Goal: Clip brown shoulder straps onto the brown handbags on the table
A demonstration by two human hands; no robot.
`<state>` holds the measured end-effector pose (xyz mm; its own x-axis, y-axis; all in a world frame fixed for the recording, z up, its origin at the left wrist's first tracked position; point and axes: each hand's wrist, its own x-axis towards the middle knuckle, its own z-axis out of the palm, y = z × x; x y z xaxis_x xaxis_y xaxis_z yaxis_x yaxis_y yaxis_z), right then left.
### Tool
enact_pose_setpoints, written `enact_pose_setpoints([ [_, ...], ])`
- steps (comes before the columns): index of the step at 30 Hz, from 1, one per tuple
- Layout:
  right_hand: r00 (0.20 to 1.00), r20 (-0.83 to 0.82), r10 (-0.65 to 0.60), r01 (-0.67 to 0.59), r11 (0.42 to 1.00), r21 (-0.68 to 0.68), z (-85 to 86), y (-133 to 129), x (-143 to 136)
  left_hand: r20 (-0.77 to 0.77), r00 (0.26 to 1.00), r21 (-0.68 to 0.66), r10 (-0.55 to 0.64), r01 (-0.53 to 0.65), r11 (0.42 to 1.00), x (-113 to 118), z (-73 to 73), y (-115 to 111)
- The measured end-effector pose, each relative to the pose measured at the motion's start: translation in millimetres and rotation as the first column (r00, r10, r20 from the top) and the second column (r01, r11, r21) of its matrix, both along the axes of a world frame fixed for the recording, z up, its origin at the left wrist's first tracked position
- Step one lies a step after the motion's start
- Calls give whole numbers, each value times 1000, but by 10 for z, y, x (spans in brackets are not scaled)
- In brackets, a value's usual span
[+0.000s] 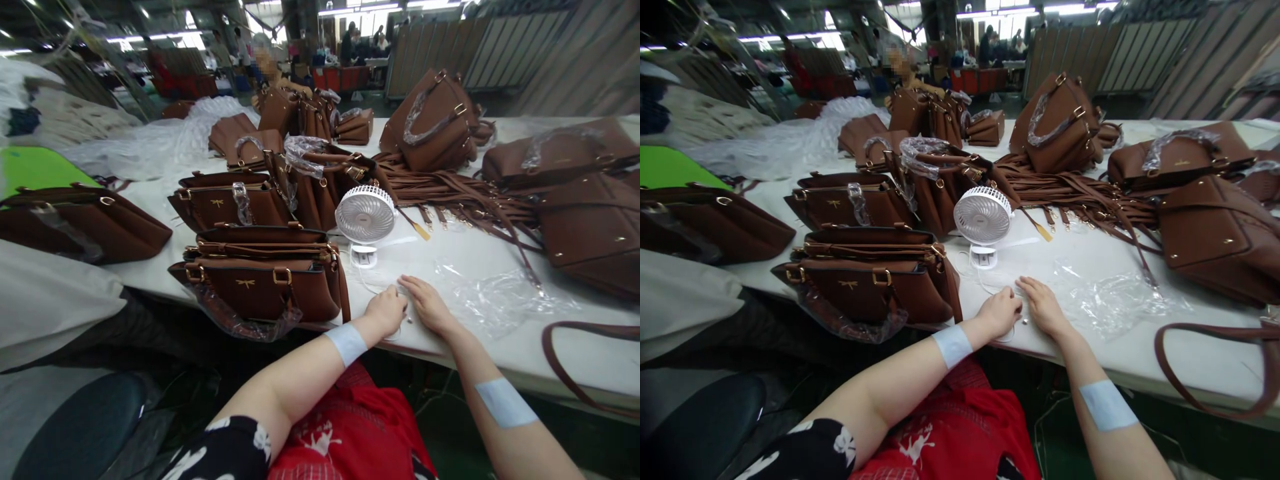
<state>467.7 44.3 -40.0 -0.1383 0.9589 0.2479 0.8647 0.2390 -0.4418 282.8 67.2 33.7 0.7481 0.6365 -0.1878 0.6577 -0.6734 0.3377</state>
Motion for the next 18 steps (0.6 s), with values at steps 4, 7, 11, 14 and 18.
enact_pose_setpoints([
  [4,1000,-23,21,-22,1000,-16,12,21,41,28,999,37,-27,26,999,-24,-74,-11],
  [7,999,-32,21,-21,1000,-22,17,21,39,73,997,87,-19,13,996,-104,-115,-39],
  [11,999,-40,18,-20,999,-30,13,27,46,109,993,80,-39,30,996,-184,-128,-14],
  [14,999,-36,21,-22,999,-38,3,44,62,87,995,52,-48,43,998,-158,-123,26],
  [18,1000,-21,20,-21,999,-41,0,61,74,57,997,78,-50,46,996,-75,-107,15],
])
